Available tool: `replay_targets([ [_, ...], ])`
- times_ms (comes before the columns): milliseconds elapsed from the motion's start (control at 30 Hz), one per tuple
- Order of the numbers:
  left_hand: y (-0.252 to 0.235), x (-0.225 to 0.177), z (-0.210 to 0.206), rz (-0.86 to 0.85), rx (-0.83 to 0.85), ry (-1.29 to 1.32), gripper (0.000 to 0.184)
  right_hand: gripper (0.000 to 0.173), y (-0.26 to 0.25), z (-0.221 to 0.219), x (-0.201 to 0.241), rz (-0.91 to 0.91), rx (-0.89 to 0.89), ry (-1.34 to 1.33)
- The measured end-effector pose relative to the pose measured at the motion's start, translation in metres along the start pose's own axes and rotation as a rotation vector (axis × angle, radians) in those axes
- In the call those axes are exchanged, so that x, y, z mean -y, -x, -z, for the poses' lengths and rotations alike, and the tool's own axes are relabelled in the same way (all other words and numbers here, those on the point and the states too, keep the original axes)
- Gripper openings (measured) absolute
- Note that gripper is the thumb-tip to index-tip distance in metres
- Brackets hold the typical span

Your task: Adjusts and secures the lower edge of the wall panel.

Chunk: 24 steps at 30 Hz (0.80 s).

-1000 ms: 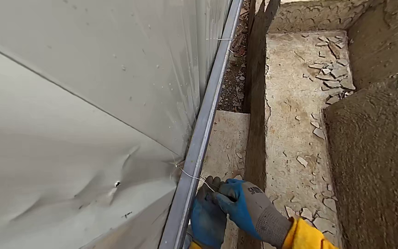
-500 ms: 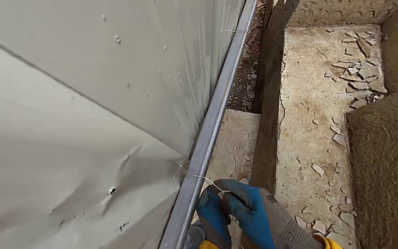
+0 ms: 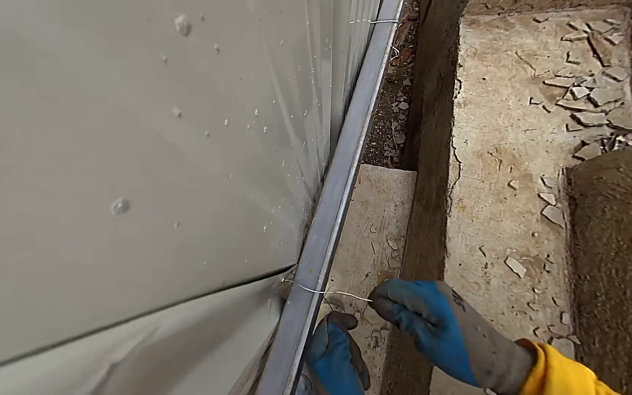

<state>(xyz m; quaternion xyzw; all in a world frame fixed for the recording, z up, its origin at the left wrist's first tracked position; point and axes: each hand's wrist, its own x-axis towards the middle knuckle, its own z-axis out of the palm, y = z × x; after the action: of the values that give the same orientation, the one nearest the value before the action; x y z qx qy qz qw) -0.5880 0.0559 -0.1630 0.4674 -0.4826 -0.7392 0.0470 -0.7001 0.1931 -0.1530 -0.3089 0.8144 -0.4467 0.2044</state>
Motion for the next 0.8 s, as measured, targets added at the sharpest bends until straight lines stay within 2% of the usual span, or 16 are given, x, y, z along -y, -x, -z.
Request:
replay_targets([
  [133,0.004,0.009,0.0,-0.02,0.078,0.154,0.037,0.027,0.004,-0.011,-0.011,-0.183,0.046,-0.263],
  [233,0.0,0.013,0.011,0.029,0.26,0.407,0.04,0.025,0.016,-0.02,-0.015,-0.156,-0.009,-0.436],
  [400,-0.002,0.014,0.021,0.261,0.623,0.981,0.011,0.026,0.001,-0.04,-0.035,-0.229,0.0,-0.432],
  [467,-0.001,0.011,0.014,0.292,0.662,1.091,0.007,0.027,-0.011,-0.052,-0.042,-0.261,0.035,-0.426],
  [533,0.001,0.008,0.007,0.272,0.661,1.145,0.007,0.028,-0.018,-0.066,-0.047,-0.266,0.051,-0.443],
  [600,-0.001,0.008,0.002,0.229,0.674,1.153,0.009,0.029,-0.016,-0.084,-0.053,-0.209,-0.022,-0.514],
  [700,-0.008,0.017,0.008,0.148,0.708,1.047,0.016,0.03,-0.007,-0.098,-0.057,-0.171,-0.09,-0.612],
  [800,-0.01,0.019,0.009,0.17,0.693,0.967,0.018,0.03,-0.013,-0.095,-0.058,-0.174,-0.02,-0.55],
])
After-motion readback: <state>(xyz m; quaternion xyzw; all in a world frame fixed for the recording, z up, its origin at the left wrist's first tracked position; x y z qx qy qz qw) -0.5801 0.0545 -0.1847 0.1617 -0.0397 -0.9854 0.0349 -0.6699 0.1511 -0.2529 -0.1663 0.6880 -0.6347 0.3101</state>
